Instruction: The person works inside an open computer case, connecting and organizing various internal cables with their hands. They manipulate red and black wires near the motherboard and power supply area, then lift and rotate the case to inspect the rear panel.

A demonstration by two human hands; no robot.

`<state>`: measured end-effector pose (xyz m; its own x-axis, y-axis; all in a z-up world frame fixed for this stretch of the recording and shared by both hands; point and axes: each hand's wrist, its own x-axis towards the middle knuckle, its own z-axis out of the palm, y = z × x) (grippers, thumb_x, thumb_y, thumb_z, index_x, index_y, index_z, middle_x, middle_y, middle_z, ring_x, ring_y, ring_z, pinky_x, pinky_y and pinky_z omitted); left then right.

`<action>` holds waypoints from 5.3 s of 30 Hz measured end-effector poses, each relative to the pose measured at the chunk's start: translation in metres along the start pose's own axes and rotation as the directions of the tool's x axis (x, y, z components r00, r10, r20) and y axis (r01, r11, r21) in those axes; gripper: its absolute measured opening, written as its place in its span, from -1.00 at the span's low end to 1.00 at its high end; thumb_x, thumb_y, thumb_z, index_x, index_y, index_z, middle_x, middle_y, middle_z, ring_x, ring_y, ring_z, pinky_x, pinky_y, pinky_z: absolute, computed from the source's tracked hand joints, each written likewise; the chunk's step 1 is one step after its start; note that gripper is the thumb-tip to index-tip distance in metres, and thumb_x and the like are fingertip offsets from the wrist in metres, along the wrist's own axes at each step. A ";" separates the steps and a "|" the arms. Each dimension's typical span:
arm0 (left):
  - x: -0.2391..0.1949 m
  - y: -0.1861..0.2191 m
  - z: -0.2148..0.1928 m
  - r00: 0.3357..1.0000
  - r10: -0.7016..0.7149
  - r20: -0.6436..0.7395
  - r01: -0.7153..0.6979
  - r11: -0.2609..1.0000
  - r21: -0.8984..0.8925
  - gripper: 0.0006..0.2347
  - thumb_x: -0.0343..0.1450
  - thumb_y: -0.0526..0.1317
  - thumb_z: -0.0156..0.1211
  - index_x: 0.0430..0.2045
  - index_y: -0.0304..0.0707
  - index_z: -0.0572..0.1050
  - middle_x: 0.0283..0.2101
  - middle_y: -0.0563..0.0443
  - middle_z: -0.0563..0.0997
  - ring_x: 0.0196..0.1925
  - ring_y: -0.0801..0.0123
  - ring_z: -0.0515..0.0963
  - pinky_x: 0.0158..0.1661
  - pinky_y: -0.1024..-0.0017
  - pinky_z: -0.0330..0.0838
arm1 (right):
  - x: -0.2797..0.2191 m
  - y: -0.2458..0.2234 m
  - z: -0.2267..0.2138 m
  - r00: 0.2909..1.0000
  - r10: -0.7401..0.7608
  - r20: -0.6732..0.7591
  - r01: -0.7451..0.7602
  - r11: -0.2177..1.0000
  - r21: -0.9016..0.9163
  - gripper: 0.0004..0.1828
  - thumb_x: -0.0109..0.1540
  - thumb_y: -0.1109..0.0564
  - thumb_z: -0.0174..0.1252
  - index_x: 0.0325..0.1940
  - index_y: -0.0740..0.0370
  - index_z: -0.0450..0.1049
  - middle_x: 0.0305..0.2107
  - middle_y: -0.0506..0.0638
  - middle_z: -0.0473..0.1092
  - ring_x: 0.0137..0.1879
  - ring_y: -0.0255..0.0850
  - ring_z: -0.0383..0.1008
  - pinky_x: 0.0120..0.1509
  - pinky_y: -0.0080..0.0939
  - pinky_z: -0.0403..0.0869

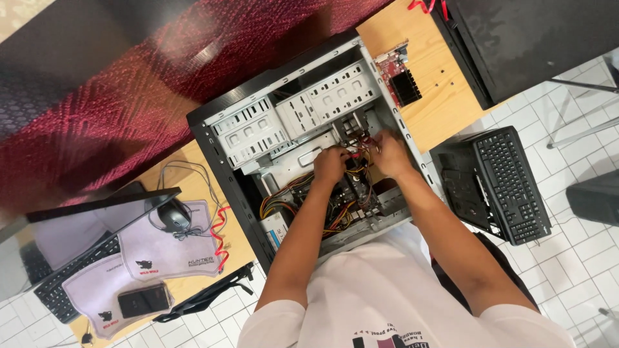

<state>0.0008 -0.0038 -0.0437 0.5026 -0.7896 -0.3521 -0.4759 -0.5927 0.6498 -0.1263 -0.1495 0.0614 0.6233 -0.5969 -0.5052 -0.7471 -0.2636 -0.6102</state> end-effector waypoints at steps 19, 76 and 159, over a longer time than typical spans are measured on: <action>-0.014 0.006 0.005 0.987 0.077 -0.144 -0.077 0.997 0.004 -0.85 0.50 -0.13 0.18 -0.20 -0.11 0.63 -0.25 -0.03 0.61 -0.07 0.07 0.62 -0.08 0.08 0.59 | 0.001 -0.012 0.013 0.985 -0.135 -0.109 0.118 0.981 -0.153 -0.71 0.32 0.18 0.08 -0.10 0.50 0.60 -0.31 0.43 0.54 -0.13 0.26 0.61 -0.21 0.13 0.59; -0.022 0.021 -0.017 0.984 0.114 -0.137 -0.117 0.993 -0.014 -0.87 0.43 -0.22 0.23 -0.24 -0.14 0.67 -0.27 -0.15 0.69 -0.11 -0.10 0.68 -0.10 0.06 0.60 | 0.049 0.033 0.034 0.951 -0.221 -0.217 0.175 0.962 -0.210 -0.65 0.31 0.03 0.07 -0.31 0.37 0.61 -0.35 0.35 0.56 -0.14 0.28 0.62 -0.21 0.18 0.56; -0.012 0.012 0.012 0.955 0.214 -0.206 -0.165 0.959 0.228 -0.82 0.46 -0.26 0.19 -0.10 -0.03 0.63 -0.18 -0.07 0.65 -0.05 0.03 0.62 -0.06 0.12 0.56 | 0.031 0.016 0.023 0.999 -0.029 0.043 0.034 0.990 -0.135 -0.77 0.25 0.21 0.12 -0.34 0.46 0.57 -0.40 0.41 0.53 -0.24 0.20 0.59 -0.30 0.11 0.51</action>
<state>-0.0201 -0.0035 -0.0396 0.5268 -0.8479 -0.0588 -0.7045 -0.4743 0.5279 -0.1137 -0.1547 0.0221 0.6538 -0.5559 -0.5132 -0.7496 -0.3839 -0.5391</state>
